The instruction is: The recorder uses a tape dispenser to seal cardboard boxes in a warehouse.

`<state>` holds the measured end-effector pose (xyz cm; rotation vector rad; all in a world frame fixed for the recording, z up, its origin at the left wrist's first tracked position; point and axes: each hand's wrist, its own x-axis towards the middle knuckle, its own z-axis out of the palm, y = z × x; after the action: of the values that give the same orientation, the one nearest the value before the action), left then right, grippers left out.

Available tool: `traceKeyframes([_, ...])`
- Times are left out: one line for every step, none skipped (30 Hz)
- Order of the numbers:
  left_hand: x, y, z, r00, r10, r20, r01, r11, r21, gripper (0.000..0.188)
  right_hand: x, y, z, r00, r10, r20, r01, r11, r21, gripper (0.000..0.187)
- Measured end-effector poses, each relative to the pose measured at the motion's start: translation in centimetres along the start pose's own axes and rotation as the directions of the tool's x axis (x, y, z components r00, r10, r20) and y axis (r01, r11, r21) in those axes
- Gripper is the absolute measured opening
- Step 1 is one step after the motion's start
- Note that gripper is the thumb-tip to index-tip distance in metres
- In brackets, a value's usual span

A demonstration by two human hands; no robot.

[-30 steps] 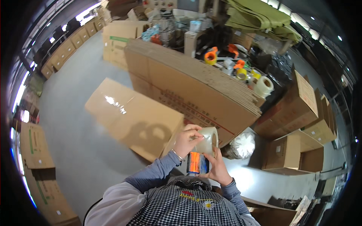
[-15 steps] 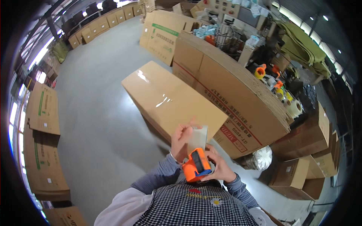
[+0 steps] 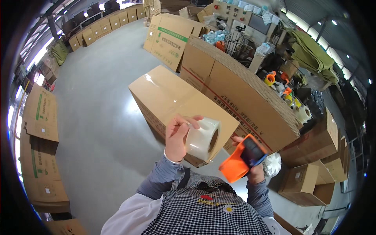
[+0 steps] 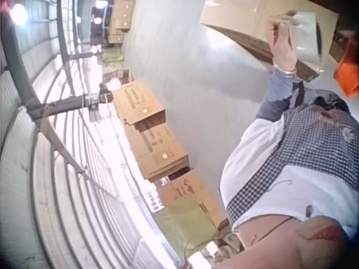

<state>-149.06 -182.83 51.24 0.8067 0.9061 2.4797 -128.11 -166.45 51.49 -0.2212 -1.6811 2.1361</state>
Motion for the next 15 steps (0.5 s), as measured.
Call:
traceKeyframes([0.1, 0.0, -0.3, 0.999, -0.029, 0.041, 0.033, 0.994, -0.107, 0.011, -0.3, 0.8, -0.5, 0.997, -0.015, -0.077, 0.032, 0.973, 0.228, 0.101])
traceKeyframes([0.3, 0.0, -0.5, 0.995, -0.054, 0.083, 0.071, 0.975, -0.211, 0.012, -0.5, 0.9, -1.4, 0.997, 0.016, -0.074, -0.002, 0.983, 0.184, 0.087])
traceKeyframes([0.5, -0.1, -0.6, 0.988, -0.074, 0.137, 0.107, 0.961, -0.256, 0.014, -0.6, 1.6, -1.6, 0.995, 0.043, -0.087, -0.012, 0.945, 0.326, 0.088])
traceKeyframes([0.4, -0.5, -0.4, 0.988, -0.075, 0.134, 0.109, 0.958, -0.265, 0.014, -0.8, 2.5, -1.8, 0.993, 0.075, -0.095, -0.024, 0.889, 0.458, 0.091])
traceKeyframes([0.3, -0.9, 0.0, 0.969, -0.120, 0.217, 0.188, 0.925, -0.331, 0.015, -1.2, 4.0, -2.7, 0.993, 0.079, -0.086, -0.023, 0.855, 0.518, 0.088])
traceKeyframes([0.1, -1.4, 0.4, 0.941, -0.156, 0.301, 0.270, 0.881, -0.388, 0.017, -1.7, 5.1, -3.5, 0.993, 0.084, -0.077, -0.025, 0.817, 0.576, 0.084])
traceKeyframes([-0.1, -1.9, 0.8, 0.942, -0.159, 0.295, 0.271, 0.878, -0.395, 0.017, -2.1, 4.6, -3.3, 0.983, 0.165, -0.080, -0.089, 0.810, 0.580, 0.077])
traceKeyframes([-0.3, -2.4, 1.3, 0.915, -0.186, 0.358, 0.337, 0.839, -0.427, 0.016, -2.0, 4.8, -3.4, 0.981, 0.175, -0.082, -0.096, 0.811, 0.578, 0.077])
traceKeyframes([-0.6, -2.9, 1.7, 0.884, -0.207, 0.419, 0.402, 0.795, -0.454, 0.016, -1.6, 5.2, -3.6, 0.993, 0.106, -0.046, -0.058, 0.800, 0.597, 0.076])
traceKeyframes([-0.6, -3.1, 1.9, 0.886, -0.212, 0.411, 0.403, 0.792, -0.459, 0.016, -1.1, 5.6, -4.0, 0.999, 0.034, -0.011, -0.020, 0.785, 0.620, 0.075])
traceKeyframes([-0.4, -3.2, 2.2, 0.842, -0.235, 0.485, 0.477, 0.743, -0.469, 0.015, -0.5, 5.5, -5.0, 0.989, 0.048, 0.141, -0.123, 0.797, 0.592, 0.072])
traceKeyframes([-0.4, -3.4, 2.4, 0.792, -0.251, 0.556, 0.549, 0.690, -0.472, 0.014, -0.5, 5.6, -5.2, 0.988, 0.060, 0.140, -0.132, 0.794, 0.594, 0.072])
traceKeyframes([-0.5, -3.8, 2.6, 0.801, -0.255, 0.542, 0.543, 0.691, -0.477, 0.014, -0.2, 5.8, -4.9, 0.976, -0.098, 0.197, -0.059, 0.745, 0.664, 0.069])
traceKeyframes([-0.7, -4.5, 2.9, 0.802, -0.217, 0.557, 0.532, 0.684, -0.500, 0.012, -0.2, 5.8, -4.7, 0.938, -0.257, 0.233, 0.003, 0.678, 0.735, 0.066])
traceKeyframes([-0.8, -5.1, 3.1, 0.802, -0.178, 0.570, 0.521, 0.676, -0.522, 0.010, -0.6, 5.3, -4.8, 0.930, -0.274, 0.246, 0.003, 0.673, 0.739, 0.059])
